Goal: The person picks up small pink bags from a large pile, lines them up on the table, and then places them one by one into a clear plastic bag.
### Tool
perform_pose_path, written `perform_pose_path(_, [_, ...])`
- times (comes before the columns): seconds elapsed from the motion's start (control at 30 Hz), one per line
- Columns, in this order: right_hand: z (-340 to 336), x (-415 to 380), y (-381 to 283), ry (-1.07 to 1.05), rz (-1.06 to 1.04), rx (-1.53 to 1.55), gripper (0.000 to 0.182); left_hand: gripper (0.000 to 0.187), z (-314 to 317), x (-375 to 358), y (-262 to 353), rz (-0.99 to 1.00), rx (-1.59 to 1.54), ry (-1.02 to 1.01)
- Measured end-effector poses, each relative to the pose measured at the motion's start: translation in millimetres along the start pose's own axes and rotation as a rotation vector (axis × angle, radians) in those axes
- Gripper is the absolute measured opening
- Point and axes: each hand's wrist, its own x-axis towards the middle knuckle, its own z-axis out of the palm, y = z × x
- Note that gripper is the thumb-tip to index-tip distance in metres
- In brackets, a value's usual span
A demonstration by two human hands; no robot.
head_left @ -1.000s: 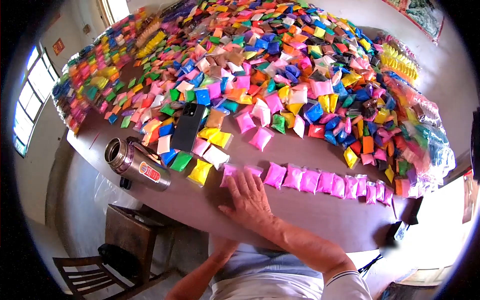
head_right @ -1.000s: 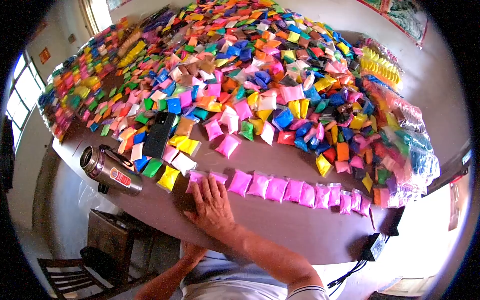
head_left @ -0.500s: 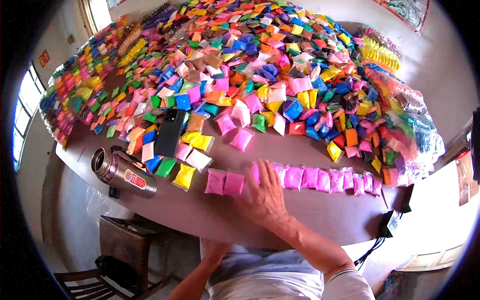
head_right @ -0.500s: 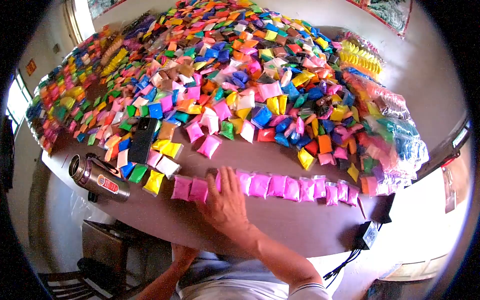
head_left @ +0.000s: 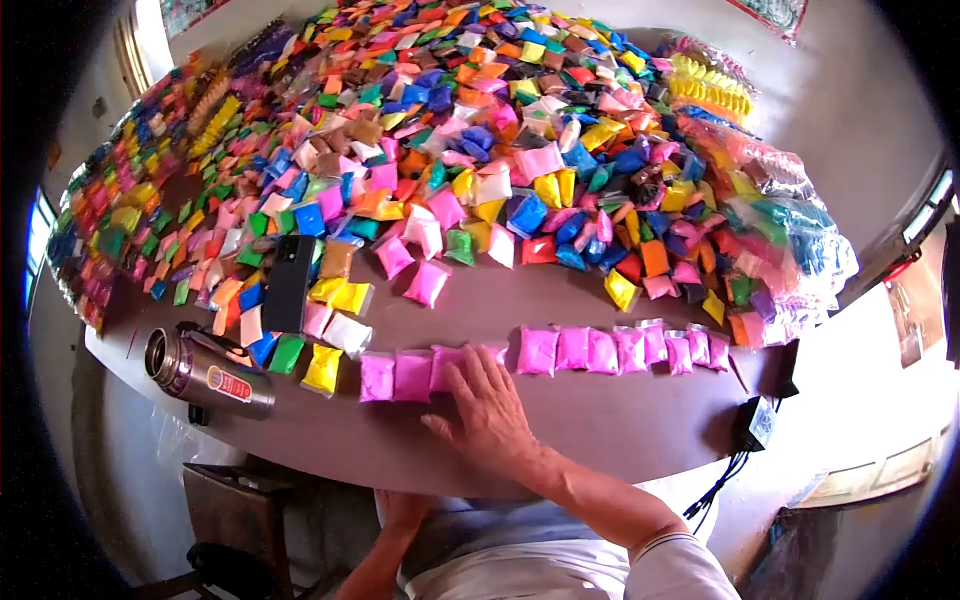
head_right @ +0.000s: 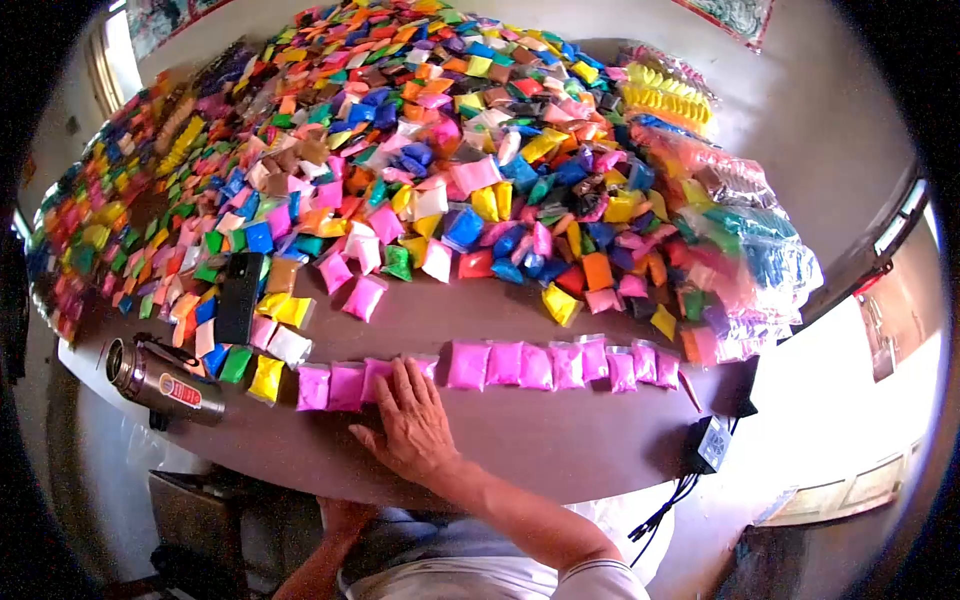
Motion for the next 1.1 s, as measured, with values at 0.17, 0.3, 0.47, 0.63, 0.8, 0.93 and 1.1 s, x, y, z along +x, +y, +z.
perform_pose_path(0.17, [-43.3,-3.1,25.4,0.084,0.151,-0.146,0.066,0.039,-16.6,12.2,1.7,-0.122,-0.383,-0.062])
perform_pose_path(0.3, [-51.4,-17.4,61.3,0.140,0.264,-0.189,0.070,0.037,-40.5,23.6,13.1,-0.117,-0.486,-0.067])
perform_pose_path(0.47, [-32.1,-28.0,50.1,0.118,0.218,-0.208,0.071,0.036,0.1,8.4,-3.2,-0.088,-0.425,0.046])
perform_pose_path(0.63, [-38.9,-34.5,50.5,0.135,0.173,-0.121,0.068,0.035,1.3,12.4,-2.3,0.006,-0.322,0.110])
perform_pose_path(0.8, [-80.5,-44.5,80.7,0.216,0.317,-0.214,0.062,0.033,-2.3,14.3,1.5,-0.111,-0.392,0.076])
perform_pose_path(0.93, [-79.6,-62.4,103.3,0.192,0.401,-0.278,0.065,0.034,-2.8,14.3,4.5,0.002,-0.150,0.177])
perform_pose_path(1.1, [-64.7,-65.1,88.4,0.182,0.382,-0.264,0.069,0.034,-12.9,21.9,11.7,0.022,-0.246,0.181])
